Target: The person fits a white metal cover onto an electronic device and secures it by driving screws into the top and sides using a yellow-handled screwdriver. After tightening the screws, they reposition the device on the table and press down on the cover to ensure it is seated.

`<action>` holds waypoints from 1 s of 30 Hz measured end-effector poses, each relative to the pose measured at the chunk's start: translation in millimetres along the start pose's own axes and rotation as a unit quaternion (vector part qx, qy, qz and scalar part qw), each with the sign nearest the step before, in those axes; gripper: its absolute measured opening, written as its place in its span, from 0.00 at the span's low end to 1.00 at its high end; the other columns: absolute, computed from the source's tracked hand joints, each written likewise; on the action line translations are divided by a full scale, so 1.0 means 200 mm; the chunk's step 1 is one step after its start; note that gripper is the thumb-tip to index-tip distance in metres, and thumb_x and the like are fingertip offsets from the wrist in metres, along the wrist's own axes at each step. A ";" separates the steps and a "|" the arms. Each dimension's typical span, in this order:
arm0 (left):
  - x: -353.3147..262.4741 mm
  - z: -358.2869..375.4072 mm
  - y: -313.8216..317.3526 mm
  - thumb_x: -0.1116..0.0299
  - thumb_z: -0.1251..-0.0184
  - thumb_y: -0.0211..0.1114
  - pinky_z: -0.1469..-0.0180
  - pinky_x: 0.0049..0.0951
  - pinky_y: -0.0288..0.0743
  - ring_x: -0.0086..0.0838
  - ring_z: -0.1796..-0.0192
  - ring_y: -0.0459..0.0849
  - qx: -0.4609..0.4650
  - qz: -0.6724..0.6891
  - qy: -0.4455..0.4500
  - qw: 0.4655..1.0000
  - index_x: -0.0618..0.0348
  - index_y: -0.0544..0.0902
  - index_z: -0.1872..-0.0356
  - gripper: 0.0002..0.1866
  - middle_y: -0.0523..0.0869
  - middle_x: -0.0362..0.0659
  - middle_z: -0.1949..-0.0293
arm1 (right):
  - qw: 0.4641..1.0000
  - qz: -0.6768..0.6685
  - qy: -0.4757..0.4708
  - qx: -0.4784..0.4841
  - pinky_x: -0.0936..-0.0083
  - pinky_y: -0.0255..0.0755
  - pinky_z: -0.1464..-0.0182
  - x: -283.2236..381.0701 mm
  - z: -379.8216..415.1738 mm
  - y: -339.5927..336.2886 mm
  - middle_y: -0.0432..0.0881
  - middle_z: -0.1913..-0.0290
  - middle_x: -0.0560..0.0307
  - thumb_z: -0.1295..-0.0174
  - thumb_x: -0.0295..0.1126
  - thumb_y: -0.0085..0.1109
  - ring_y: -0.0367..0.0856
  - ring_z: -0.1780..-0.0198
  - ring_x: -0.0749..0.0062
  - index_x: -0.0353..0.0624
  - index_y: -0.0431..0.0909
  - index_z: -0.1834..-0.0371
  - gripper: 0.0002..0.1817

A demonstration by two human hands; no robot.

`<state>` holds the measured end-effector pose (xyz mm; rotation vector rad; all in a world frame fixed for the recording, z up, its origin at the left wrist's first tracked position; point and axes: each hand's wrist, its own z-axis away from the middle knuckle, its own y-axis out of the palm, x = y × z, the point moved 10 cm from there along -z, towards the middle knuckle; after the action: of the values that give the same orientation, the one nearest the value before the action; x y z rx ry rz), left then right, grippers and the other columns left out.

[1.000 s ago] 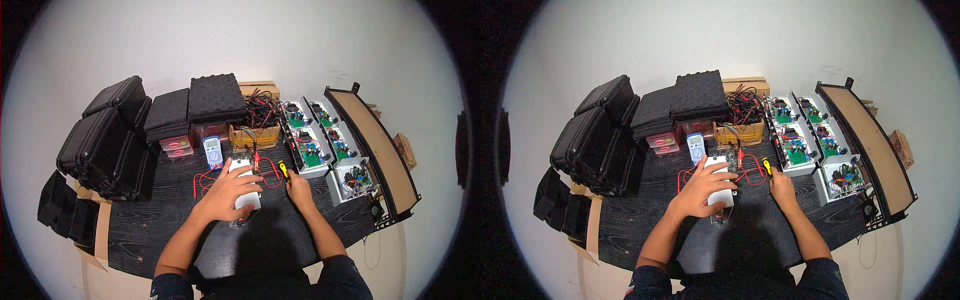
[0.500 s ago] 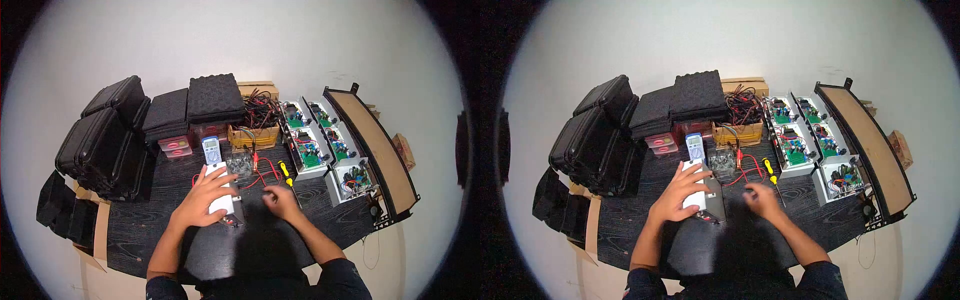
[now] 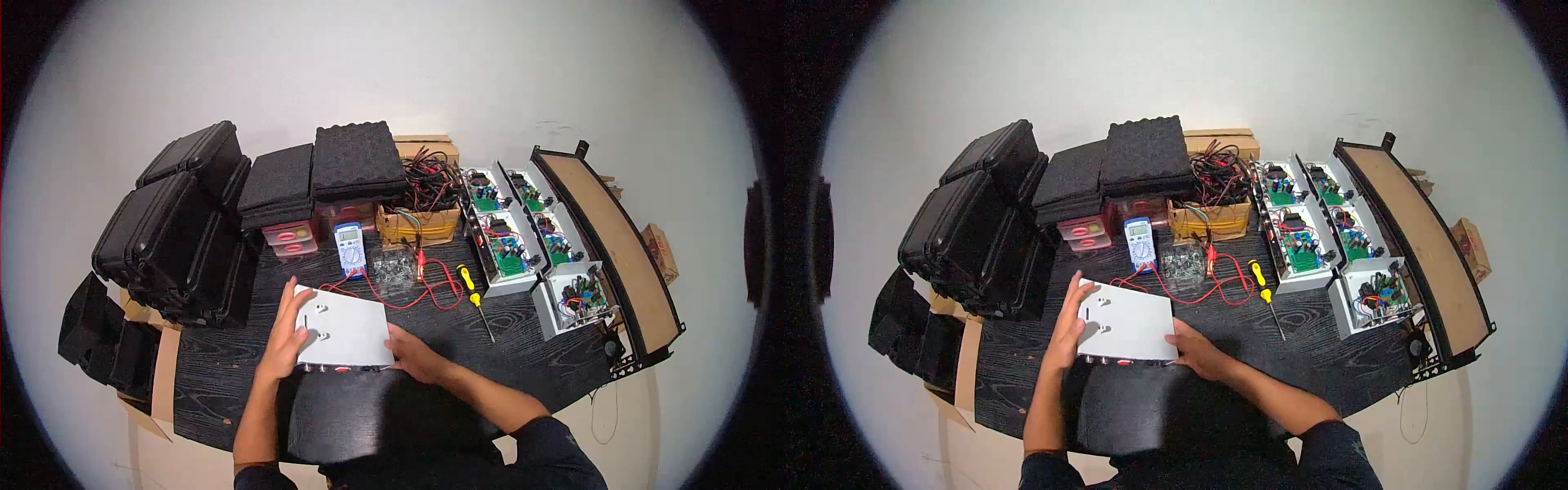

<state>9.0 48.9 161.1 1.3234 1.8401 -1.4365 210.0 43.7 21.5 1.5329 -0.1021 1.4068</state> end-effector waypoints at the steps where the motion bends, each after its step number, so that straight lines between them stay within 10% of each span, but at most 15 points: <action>1: 0.00 0.02 0.01 0.27 0.27 0.48 0.16 0.52 0.43 0.58 0.13 0.49 -0.004 0.007 -0.001 1.000 0.63 0.71 0.23 0.49 0.50 0.65 0.14 | 0.998 0.049 0.011 -0.027 0.54 0.67 0.24 0.00 0.02 -0.01 0.69 0.23 0.50 0.22 0.38 0.56 0.68 0.23 0.62 0.44 0.57 0.16 0.35; 11: 0.32 0.26 0.30 0.27 0.26 0.42 0.16 0.55 0.43 0.58 0.14 0.50 -0.021 0.076 0.009 0.997 0.67 0.65 0.20 0.52 0.49 0.67 0.15 | 0.916 0.363 -0.072 -0.153 0.65 0.74 0.32 0.05 0.26 -0.27 0.83 0.35 0.45 0.23 0.36 0.61 0.82 0.35 0.64 0.39 0.64 0.21 0.31; 15: 0.37 0.28 0.36 0.26 0.27 0.43 0.16 0.54 0.43 0.58 0.14 0.50 -0.006 0.078 0.009 0.997 0.68 0.64 0.20 0.53 0.49 0.67 0.15 | 0.909 0.385 -0.016 -0.162 0.68 0.68 0.27 0.09 0.30 -0.24 0.78 0.32 0.52 0.23 0.25 0.56 0.76 0.32 0.70 0.36 0.61 0.19 0.31; 21: 0.39 0.28 0.36 0.25 0.27 0.45 0.16 0.55 0.44 0.58 0.14 0.51 -0.005 0.073 -0.003 0.997 0.67 0.64 0.20 0.53 0.49 0.66 0.15 | 0.878 0.418 -0.095 -0.213 0.74 0.83 0.46 0.21 0.29 -0.42 0.78 0.33 0.57 0.22 0.29 0.57 0.82 0.42 0.76 0.35 0.66 0.21 0.28; 24: 0.40 0.28 0.36 0.25 0.28 0.45 0.16 0.55 0.45 0.58 0.14 0.51 -0.004 0.072 -0.014 0.997 0.64 0.65 0.20 0.53 0.49 0.66 0.15 | 0.945 0.243 -0.062 -0.211 0.77 0.84 0.56 0.17 0.20 -0.47 0.79 0.38 0.59 0.23 0.30 0.58 0.84 0.49 0.77 0.37 0.70 0.23 0.27; 30: 0.39 0.27 0.35 0.27 0.27 0.46 0.17 0.55 0.46 0.58 0.14 0.52 -0.002 0.075 -0.017 0.997 0.63 0.66 0.21 0.51 0.49 0.66 0.15 | 0.907 0.339 -0.124 -0.217 0.78 0.82 0.52 0.16 0.19 -0.50 0.76 0.46 0.58 0.23 0.29 0.58 0.83 0.50 0.75 0.42 0.73 0.24 0.25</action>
<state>26.7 29.7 46.0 1.3950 1.6826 -1.3664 310.4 82.9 -6.1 1.3313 -1.1234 1.5532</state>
